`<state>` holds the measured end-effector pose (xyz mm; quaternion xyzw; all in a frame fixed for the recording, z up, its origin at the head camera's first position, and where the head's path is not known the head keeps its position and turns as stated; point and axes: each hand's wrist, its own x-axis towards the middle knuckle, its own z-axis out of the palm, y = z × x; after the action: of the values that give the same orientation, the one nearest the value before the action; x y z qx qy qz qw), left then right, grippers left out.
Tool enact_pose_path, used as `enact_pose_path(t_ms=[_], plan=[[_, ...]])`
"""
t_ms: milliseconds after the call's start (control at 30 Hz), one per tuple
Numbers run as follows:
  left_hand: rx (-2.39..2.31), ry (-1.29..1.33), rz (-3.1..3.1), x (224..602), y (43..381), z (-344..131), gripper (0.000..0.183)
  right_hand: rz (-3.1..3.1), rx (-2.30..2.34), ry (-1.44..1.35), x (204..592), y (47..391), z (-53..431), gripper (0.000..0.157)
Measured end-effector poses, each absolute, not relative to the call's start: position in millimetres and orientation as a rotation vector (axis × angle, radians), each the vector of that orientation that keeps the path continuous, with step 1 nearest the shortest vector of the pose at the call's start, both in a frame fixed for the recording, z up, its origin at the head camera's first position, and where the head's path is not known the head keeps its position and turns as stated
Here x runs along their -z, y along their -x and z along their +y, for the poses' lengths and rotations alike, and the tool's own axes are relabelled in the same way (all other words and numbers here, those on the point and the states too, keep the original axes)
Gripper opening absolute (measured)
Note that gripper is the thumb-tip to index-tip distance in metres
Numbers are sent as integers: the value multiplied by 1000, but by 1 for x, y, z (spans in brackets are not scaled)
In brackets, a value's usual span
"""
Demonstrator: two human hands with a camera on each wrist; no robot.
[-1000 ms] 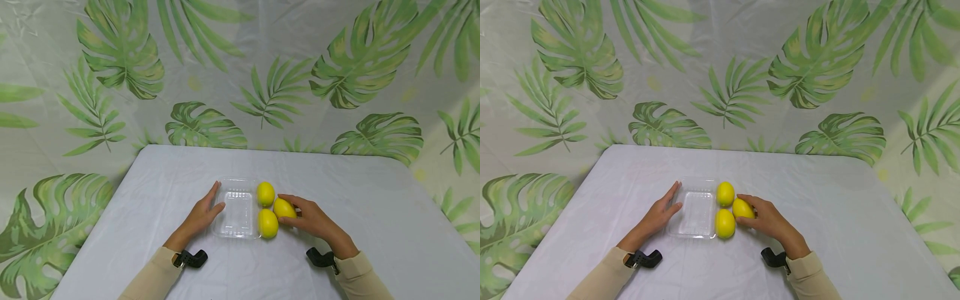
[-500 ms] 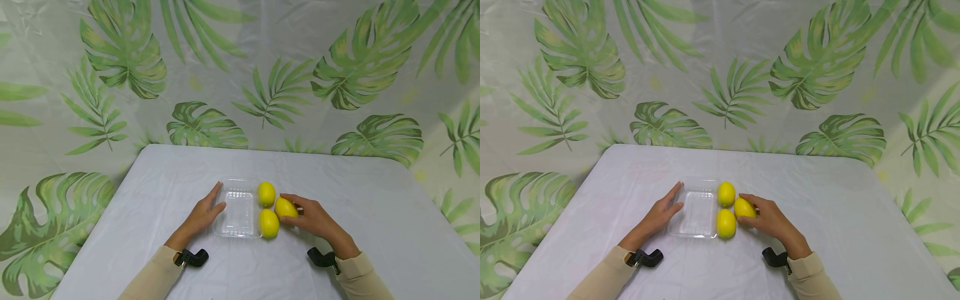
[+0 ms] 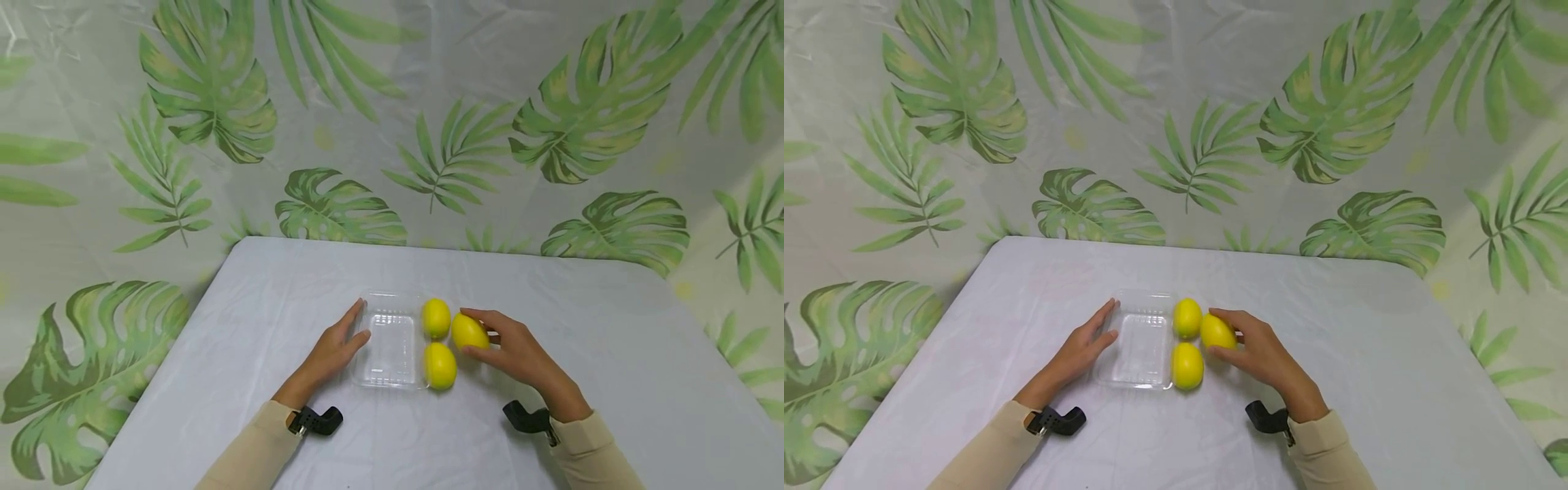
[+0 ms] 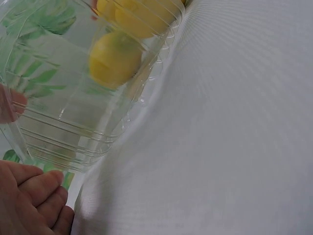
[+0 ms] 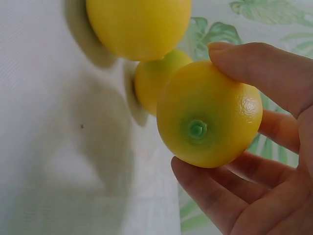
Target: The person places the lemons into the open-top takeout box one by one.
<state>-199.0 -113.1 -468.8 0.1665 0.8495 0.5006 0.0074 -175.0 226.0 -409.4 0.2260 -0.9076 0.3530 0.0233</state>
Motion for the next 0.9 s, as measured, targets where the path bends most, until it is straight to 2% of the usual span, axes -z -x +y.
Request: enact_pose_path(t_ms=[900], plan=[[-1622,-496,2636,471,198,-111,64,-2755,-1128,-849,383,173,194,59]])
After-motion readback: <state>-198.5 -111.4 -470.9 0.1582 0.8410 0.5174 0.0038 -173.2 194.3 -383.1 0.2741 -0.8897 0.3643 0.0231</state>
